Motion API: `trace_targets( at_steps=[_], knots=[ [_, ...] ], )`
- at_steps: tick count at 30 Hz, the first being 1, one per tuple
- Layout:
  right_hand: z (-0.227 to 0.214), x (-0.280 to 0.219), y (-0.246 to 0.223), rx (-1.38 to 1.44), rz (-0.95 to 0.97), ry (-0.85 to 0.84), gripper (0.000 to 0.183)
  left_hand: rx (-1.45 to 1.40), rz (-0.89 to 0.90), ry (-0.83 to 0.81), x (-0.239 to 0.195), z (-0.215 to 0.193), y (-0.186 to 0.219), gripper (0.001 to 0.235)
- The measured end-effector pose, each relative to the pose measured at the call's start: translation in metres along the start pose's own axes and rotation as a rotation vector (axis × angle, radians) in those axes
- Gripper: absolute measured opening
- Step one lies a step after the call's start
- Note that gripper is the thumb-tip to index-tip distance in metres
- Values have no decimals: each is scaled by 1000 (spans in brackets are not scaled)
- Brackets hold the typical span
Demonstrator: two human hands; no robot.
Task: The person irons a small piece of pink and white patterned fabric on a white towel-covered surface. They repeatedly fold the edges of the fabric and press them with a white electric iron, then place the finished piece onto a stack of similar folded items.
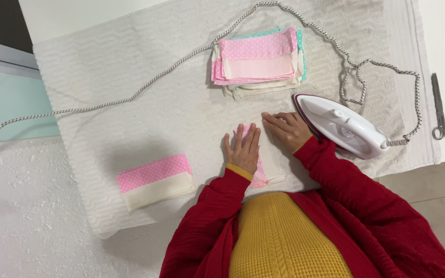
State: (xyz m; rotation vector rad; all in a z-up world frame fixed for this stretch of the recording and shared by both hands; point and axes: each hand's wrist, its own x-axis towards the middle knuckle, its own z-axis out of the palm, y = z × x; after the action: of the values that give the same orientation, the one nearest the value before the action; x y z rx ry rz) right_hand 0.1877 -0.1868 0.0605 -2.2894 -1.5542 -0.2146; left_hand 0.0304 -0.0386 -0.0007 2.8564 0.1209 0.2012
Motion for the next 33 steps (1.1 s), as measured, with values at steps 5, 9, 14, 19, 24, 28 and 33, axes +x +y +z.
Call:
trace_targets(
  at_steps=[5, 9, 14, 19, 24, 28, 33],
  knots=[
    [-63, -12, 25, 26, 195, 91, 25, 100, 0, -33, 0, -5, -1, 62],
    [-105, -27, 45, -119, 503, -101, 42, 152, 18, -49, 3, -14, -1, 61],
    [-74, -68, 99, 107, 754, -544, 63, 156, 27, -36, -2, -9, -1, 60],
    [-73, -32, 68, 167, 611, -672, 73, 80, 11, 6, -4, -5, -1, 60],
    [-55, -8, 53, 79, 413, -694, 63, 81, 7, 8, -1, -10, -3, 61],
    [-48, -6, 49, 70, 373, -719, 62, 87, 0, -2, -11, -10, -3, 60],
    [-43, 2, 47, 64, 290, -639, 61, 8, -62, -62, -17, -7, -10, 63]
  ],
)
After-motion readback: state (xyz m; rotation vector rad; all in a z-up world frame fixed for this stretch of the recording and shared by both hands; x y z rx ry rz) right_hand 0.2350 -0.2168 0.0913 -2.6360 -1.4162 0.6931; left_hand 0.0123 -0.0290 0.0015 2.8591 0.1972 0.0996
